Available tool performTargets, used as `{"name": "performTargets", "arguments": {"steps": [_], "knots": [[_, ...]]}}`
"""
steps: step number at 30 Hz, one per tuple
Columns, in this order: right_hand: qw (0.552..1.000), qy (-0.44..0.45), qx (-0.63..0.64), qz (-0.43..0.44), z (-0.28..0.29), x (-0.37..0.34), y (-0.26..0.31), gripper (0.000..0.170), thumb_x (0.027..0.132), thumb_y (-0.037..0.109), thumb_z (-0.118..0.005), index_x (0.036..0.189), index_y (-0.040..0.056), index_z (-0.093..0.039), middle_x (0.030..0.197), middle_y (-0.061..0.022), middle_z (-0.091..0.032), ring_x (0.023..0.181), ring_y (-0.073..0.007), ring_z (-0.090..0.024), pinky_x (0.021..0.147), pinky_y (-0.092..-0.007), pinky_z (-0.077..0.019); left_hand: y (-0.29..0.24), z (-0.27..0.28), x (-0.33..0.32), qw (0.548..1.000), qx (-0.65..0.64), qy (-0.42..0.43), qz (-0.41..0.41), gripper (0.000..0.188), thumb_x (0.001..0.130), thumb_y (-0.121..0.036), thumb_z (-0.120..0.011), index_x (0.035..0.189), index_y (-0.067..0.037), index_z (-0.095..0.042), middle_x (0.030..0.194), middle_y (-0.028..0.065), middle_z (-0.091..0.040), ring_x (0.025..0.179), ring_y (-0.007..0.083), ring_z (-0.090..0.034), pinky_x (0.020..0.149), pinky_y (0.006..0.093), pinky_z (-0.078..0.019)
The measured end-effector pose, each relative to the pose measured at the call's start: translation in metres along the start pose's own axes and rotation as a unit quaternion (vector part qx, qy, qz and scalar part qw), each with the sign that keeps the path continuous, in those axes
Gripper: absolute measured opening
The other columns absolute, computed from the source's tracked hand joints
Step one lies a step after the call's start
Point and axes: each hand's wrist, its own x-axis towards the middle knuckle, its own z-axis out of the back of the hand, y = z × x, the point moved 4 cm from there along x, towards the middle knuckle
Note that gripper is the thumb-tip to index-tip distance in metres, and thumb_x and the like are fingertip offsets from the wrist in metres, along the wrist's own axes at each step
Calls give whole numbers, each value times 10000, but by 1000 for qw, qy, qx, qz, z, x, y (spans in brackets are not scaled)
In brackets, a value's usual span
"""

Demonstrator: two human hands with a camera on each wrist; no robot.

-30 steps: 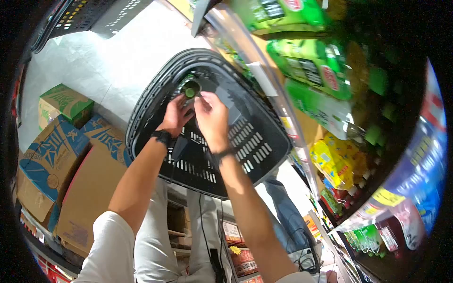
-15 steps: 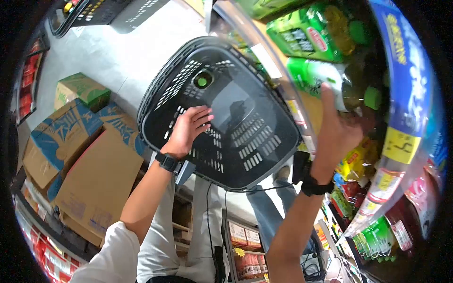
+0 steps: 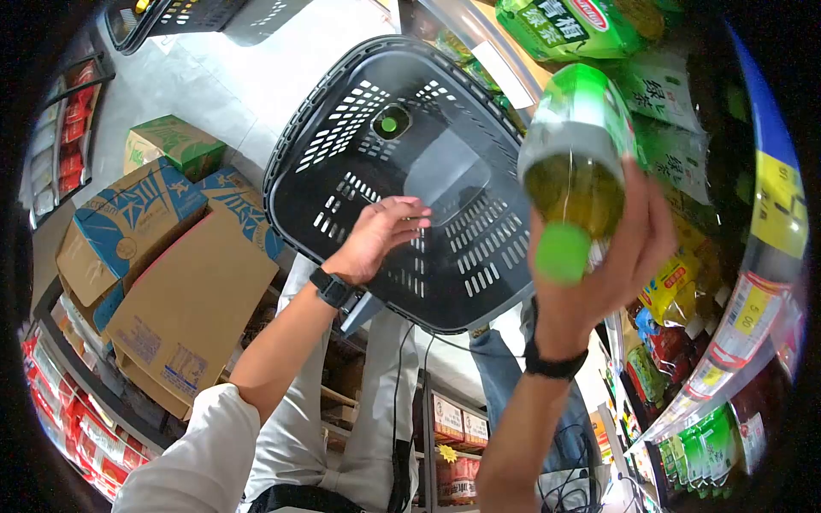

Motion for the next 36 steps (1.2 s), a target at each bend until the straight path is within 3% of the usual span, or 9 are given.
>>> {"name": "performTargets", "arguments": {"steps": [5, 6, 8, 13, 17, 21, 27, 31, 36], "knots": [[986, 20, 38, -159, 14, -66, 53, 885, 578, 271, -982, 1319, 19, -570, 1293, -151, -562, 1176, -338, -539, 1001, -445, -468, 9, -20, -17, 985, -128, 79, 81, 720, 976, -592, -560, 1376, -2, -455, 1329, 186, -619, 1144, 297, -656, 1022, 408, -504], [943, 76, 187, -266, 3, -85, 56, 829, 636, 184, -950, 1331, 3, -536, 1295, -147, -564, 1178, -311, -553, 1003, -424, -483, 12, -22, -22, 978, -159, 105, 87, 894, 945, -728, -486, 1431, 15, -384, 1360, 200, -590, 1178, 312, -634, 1018, 435, -512], [741, 92, 418, -517, -15, -130, 66, 735, 750, 11, -886, 1354, -28, -470, 1300, -139, -568, 1182, -258, -579, 1005, -383, -511, 2, -33, -44, 953, -262, 147, 50, 814, 988, -682, -476, 1491, -52, -363, 1402, 155, -567, 1263, 302, -595, 1021, 443, -529], [529, 210, 480, -667, -40, -157, 70, 386, 937, 169, -755, 1231, -5, -576, 1185, -123, -662, 775, -164, -706, 581, -277, -587, 32, 12, -51, 964, -250, 16, 85, 461, 1008, -362, -667, 1362, -122, -496, 1327, 101, -633, 1171, 223, -676, 993, 398, -580], [603, 383, 394, -578, -41, -139, 67, 404, 1002, 363, -665, 1134, -14, -602, 904, -53, -661, 657, -154, -690, 559, -240, -541, 23, 48, -49, 980, -186, -46, 53, 464, 982, -332, -712, 1332, -104, -510, 1215, 73, -664, 1107, 194, -685, 942, 369, -591], [670, 495, 277, -480, -70, -134, 37, 531, 1033, 458, -590, 734, 19, -597, 556, 11, -470, 492, -79, -457, 473, -282, -371, 4, 57, -45, 994, -55, -84, 40, 480, 982, -318, -714, 1340, -74, -506, 1207, 79, -660, 1112, 189, -681, 944, 360, -589], [634, 536, 392, -396, -117, -140, 48, 463, 1040, 395, -592, 878, -28, -687, 597, -4, -517, 547, -107, -465, 530, -312, -387, -1, 69, -12, 988, -102, -113, 38, 392, 1018, -373, -650, 1249, -61, -596, 1193, 58, -664, 1064, 139, -664, 934, 332, -531], [693, 546, 306, -359, -172, -153, 90, 502, 999, 433, -597, 926, -50, -713, 764, -258, -689, 729, -400, -702, 655, -442, -519, 16, 79, 18, 973, -152, -172, -3, 346, 1044, -319, -602, 1218, -21, -609, 1145, 65, -672, 995, 137, -649, 895, 308, -527], [719, 560, 201, -360, -253, -157, 113, 622, 950, 531, -570, 934, -71, -725, 936, -346, -680, 966, -503, -676, 811, -520, -539, 18, 83, 43, 966, -57, -247, -39, 304, 1057, -239, -528, 1238, -1, -579, 1145, 93, -655, 1034, 153, -630, 944, 299, -498]]}}
